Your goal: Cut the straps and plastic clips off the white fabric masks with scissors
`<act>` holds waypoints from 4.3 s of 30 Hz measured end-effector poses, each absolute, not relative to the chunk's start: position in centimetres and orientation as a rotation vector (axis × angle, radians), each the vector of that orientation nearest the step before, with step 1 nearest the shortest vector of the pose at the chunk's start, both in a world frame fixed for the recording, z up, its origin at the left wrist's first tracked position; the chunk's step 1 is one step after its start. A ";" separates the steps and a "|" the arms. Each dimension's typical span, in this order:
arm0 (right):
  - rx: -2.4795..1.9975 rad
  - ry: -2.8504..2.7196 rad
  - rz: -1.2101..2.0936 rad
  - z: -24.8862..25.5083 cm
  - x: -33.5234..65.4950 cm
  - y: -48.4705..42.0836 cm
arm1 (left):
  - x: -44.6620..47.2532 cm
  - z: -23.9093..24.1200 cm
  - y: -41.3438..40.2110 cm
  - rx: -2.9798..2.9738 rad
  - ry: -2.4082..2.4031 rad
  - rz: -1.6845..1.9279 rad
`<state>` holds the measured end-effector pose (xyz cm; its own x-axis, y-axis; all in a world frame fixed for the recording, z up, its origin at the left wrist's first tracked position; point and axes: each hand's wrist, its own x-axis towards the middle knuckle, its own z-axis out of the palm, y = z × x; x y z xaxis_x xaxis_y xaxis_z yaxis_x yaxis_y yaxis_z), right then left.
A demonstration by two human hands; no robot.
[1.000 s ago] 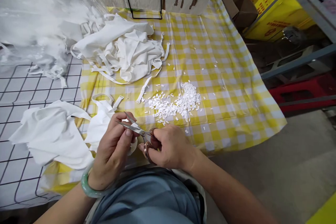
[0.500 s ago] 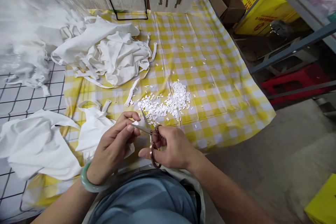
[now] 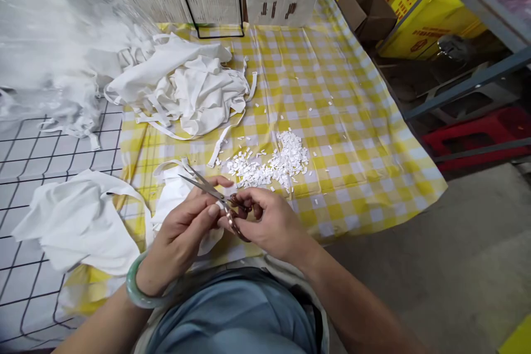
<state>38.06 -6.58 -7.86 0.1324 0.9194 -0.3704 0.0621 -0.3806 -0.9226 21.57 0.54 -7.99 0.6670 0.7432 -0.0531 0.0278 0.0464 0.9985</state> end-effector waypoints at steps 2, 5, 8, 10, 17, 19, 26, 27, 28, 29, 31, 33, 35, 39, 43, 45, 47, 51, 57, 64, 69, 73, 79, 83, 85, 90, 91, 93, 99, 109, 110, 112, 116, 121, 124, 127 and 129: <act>-1.552 -0.930 1.270 -8.4 37.8 -6.6 | 21.6 -8.4 0.3 1.290 0.777 0.666; -1.400 -0.792 1.263 -9.4 36.5 -6.4 | 21.6 -8.6 0.2 1.029 0.796 0.684; -1.332 -0.674 1.246 -10.1 34.3 -5.7 | 21.6 -8.5 0.1 0.986 0.751 0.732; -1.288 -0.612 1.236 -10.3 32.9 -5.1 | 21.5 -8.4 0.1 1.024 0.747 0.763; -1.360 -0.722 1.355 -10.4 33.4 -5.2 | 21.1 -8.3 0.5 1.112 0.845 0.841; -1.578 -1.011 1.103 -9.9 34.9 -5.7 | 21.0 -8.3 0.5 1.210 0.886 0.867; -1.752 -1.723 0.653 -8.3 38.2 -6.4 | 21.1 -8.3 0.1 1.482 0.854 0.897; -1.731 -1.749 0.660 -8.3 38.3 -6.5 | 21.1 -8.4 0.1 1.489 0.844 0.890; -1.710 -1.767 0.662 -8.3 38.3 -6.5 | 21.1 -8.5 0.0 1.490 0.834 0.884; -1.691 -1.780 0.660 -8.4 38.3 -6.5 | 21.1 -8.6 0.0 1.485 0.827 0.875; -1.666 -1.797 0.652 -8.5 38.2 -6.4 | 21.0 -8.8 -0.1 1.467 0.818 0.860; -1.656 -1.803 0.642 -8.6 38.2 -6.4 | 21.0 -9.0 -0.2 1.453 0.818 0.854; -1.650 -1.802 0.637 -8.6 38.1 -6.3 | 20.9 -9.1 -0.2 1.457 0.817 0.851; -1.650 -1.792 0.626 -8.6 38.0 -6.2 | 20.9 -9.0 -0.2 1.497 0.802 0.847; -1.673 -1.796 0.652 -8.4 38.0 -6.1 | 20.9 -8.8 -0.2 1.539 0.785 0.856; -1.680 -1.797 0.655 -8.4 38.0 -6.1 | 20.9 -8.7 -0.2 1.565 0.778 0.850; -1.674 -1.800 0.651 -8.5 38.1 -6.1 | 21.0 -8.7 -0.2 1.588 0.773 0.842; -1.678 -1.805 0.659 -8.7 38.2 -6.2 | 21.2 -8.9 -0.1 1.600 0.768 0.840; -1.672 -1.813 0.647 -9.2 38.5 -6.4 | 21.6 -9.0 -0.1 1.605 0.782 0.827; -1.759 -1.762 0.516 -9.9 39.2 -7.4 | 22.3 -9.0 0.0 1.647 0.777 0.739; -1.830 -1.445 0.730 -11.0 39.9 -8.4 | 22.6 -9.2 0.3 1.519 0.788 0.690; -1.735 -1.245 0.956 -10.6 39.4 -8.2 | 21.3 -9.3 0.5 1.451 0.837 0.689; -1.582 -1.530 1.042 -10.3 33.0 -6.2 | 15.9 -8.3 1.5 1.576 1.019 0.784; -1.352 -1.473 0.935 -7.7 31.0 0.1 | 14.5 -3.1 6.5 1.719 0.972 0.961; -1.228 -1.416 0.748 -4.0 31.6 5.3 | 15.4 1.0 10.1 1.843 0.879 1.159; -1.238 -1.526 0.191 4.5 36.0 18.8 | 17.8 8.1 18.3 2.021 0.793 1.285; -1.282 -1.555 0.119 4.8 37.2 20.7 | 17.5 8.0 19.0 2.040 0.816 1.228; -1.390 -1.556 -0.015 3.7 39.4 22.5 | 15.6 6.0 19.1 2.027 0.980 1.176; -1.604 -1.554 0.227 -5.5 36.0 13.3 | 7.5 -4.8 10.7 1.577 1.554 1.180; -1.491 -1.563 1.030 -11.1 23.8 2.8 | 8.8 -8.9 2.8 0.980 1.152 0.872; -1.421 -1.497 1.085 -10.5 24.2 2.0 | 9.4 -8.7 2.4 0.925 1.084 0.886; -1.246 -1.326 1.180 -9.3 25.1 0.5 | 10.4 -7.8 1.8 0.789 0.983 0.948; -1.059 -1.179 1.104 -7.4 26.4 0.6 | 10.9 -4.6 1.0 0.567 0.841 0.884; -0.811 -1.393 1.545 -6.6 27.7 4.6 | 8.6 -2.2 1.1 0.478 0.760 0.568; -0.814 -1.289 1.686 -5.9 28.3 5.7 | 7.1 -2.7 1.0 0.630 0.946 0.683; -0.860 -1.275 1.720 -5.0 28.6 5.9 | 6.6 -3.3 0.5 0.922 1.120 0.790; -0.891 -1.264 1.700 -4.5 28.6 5.9 | 6.7 -3.4 0.2 1.109 1.138 0.706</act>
